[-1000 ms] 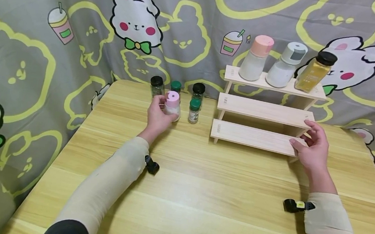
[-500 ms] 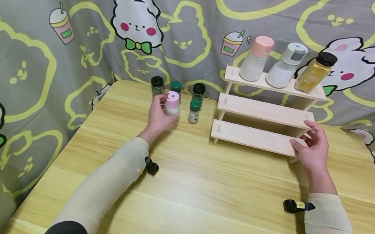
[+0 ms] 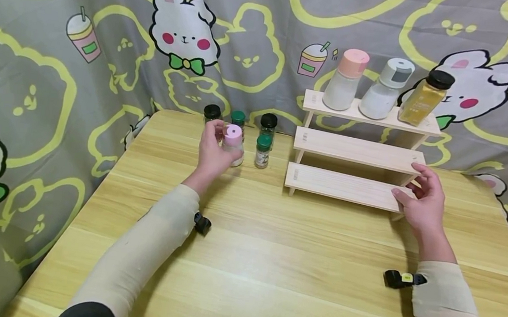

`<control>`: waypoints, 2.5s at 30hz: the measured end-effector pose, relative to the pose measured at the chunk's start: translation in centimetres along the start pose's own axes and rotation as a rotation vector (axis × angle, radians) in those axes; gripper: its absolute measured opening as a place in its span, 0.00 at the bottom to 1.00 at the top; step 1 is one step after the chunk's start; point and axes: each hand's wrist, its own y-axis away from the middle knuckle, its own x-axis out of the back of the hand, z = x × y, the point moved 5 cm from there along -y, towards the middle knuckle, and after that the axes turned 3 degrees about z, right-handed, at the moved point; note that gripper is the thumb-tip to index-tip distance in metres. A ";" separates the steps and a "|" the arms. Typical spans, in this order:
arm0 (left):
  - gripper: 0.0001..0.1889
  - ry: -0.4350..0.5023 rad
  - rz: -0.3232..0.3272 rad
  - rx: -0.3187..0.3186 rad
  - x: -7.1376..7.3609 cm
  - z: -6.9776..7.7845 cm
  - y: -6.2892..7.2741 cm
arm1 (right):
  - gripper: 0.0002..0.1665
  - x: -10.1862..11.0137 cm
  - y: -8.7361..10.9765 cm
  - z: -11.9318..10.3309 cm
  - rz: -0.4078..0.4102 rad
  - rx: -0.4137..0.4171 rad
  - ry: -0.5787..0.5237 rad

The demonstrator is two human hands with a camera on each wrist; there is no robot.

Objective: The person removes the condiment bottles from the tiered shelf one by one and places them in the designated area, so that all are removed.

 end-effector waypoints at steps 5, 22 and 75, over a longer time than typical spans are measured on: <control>0.41 0.001 -0.003 -0.029 0.3 1.3 -0.4 | 0.47 0.0 0.0 -0.1 -0.003 0.006 0.005; 0.39 -0.046 -0.052 -0.187 -1.2 7.6 -2.2 | 0.47 0.1 -0.1 0.1 0.002 -0.010 0.001; 0.46 0.004 -0.241 -0.098 -15.7 17.8 -6.8 | 0.46 -0.2 -0.4 -0.2 0.024 0.043 -0.006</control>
